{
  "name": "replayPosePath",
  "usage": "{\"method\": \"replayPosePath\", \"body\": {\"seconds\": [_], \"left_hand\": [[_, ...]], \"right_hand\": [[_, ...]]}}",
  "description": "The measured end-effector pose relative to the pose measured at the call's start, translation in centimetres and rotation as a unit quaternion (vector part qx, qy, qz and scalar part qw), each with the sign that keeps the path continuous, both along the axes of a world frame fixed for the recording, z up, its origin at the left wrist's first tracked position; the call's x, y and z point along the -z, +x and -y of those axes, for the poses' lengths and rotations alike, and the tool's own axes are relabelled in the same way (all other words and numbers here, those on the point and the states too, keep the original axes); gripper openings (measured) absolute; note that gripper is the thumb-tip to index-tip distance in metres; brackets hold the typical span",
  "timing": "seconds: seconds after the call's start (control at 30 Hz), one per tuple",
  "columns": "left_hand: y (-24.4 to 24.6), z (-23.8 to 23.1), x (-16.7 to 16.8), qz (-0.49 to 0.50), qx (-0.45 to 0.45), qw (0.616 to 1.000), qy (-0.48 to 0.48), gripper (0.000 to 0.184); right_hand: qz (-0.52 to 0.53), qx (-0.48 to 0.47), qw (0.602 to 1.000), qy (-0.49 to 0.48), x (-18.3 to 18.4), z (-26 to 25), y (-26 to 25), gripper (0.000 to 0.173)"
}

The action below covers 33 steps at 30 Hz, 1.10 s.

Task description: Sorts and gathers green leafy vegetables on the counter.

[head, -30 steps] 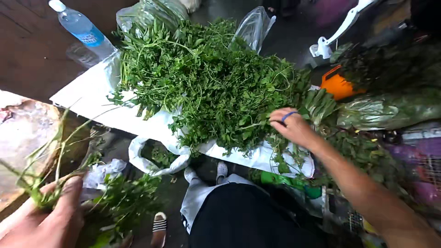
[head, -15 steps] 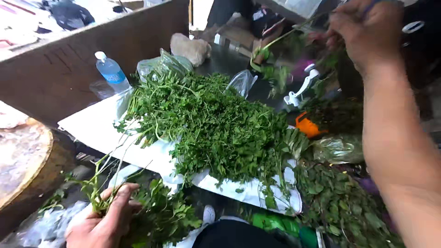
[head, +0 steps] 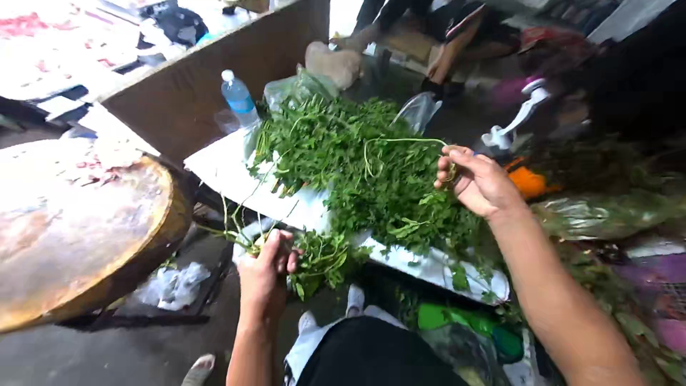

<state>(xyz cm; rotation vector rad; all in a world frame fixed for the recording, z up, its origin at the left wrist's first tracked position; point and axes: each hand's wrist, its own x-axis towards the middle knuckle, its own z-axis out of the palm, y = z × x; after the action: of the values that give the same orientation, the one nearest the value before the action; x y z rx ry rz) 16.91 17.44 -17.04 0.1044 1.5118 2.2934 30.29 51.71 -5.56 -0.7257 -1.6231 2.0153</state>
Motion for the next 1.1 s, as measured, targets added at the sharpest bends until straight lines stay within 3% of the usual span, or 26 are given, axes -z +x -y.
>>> {"method": "replayPosePath", "body": {"seconds": [0.1,0.23,0.4,0.57,0.67,0.8,0.87,0.97,1.03,1.1], "left_hand": [[0.3,3.4,0.9,0.014,-0.006,0.999,-0.033,0.026],[2.0,5.0,1.9,0.033,-0.001,0.996,-0.080,0.021],[5.4,1.7,2.3,0.035,0.093,0.994,-0.042,0.027],[4.6,-1.5,-0.6,0.064,0.090,0.994,0.020,0.027],[2.9,-2.1,-2.7,0.022,0.053,0.997,0.042,0.021],[0.0,-2.7,-4.8,-0.086,0.089,0.991,0.059,0.022],[-1.3,-2.9,-6.1,-0.160,0.127,0.978,0.036,0.026],[-3.1,-3.0,-8.0,-0.245,0.209,0.947,-0.008,0.020],[-4.7,-3.7,-9.1,-0.294,0.248,0.919,-0.092,0.010],[-6.0,-4.2,-10.5,-0.334,0.300,0.870,-0.203,0.007]], "right_hand": [[-0.018,0.000,0.995,-0.103,3.4,3.4,-1.2,0.019],[-0.087,0.005,0.979,-0.184,4.6,6.9,-3.4,0.027],[-0.182,0.017,0.955,-0.235,4.4,10.7,-6.5,0.039],[-0.271,0.096,0.929,-0.232,4.6,14.1,-8.4,0.042],[-0.287,0.115,0.932,-0.190,5.0,15.8,-6.9,0.047],[-0.292,0.117,0.930,-0.190,5.1,17.7,-3.5,0.047],[-0.260,0.107,0.936,-0.211,5.7,18.8,-1.8,0.047],[-0.149,0.014,0.961,-0.233,8.3,20.5,1.1,0.042],[-0.041,-0.126,0.977,-0.167,9.9,21.2,3.5,0.026],[0.012,-0.180,0.981,0.073,9.4,21.7,5.4,0.022]]}}
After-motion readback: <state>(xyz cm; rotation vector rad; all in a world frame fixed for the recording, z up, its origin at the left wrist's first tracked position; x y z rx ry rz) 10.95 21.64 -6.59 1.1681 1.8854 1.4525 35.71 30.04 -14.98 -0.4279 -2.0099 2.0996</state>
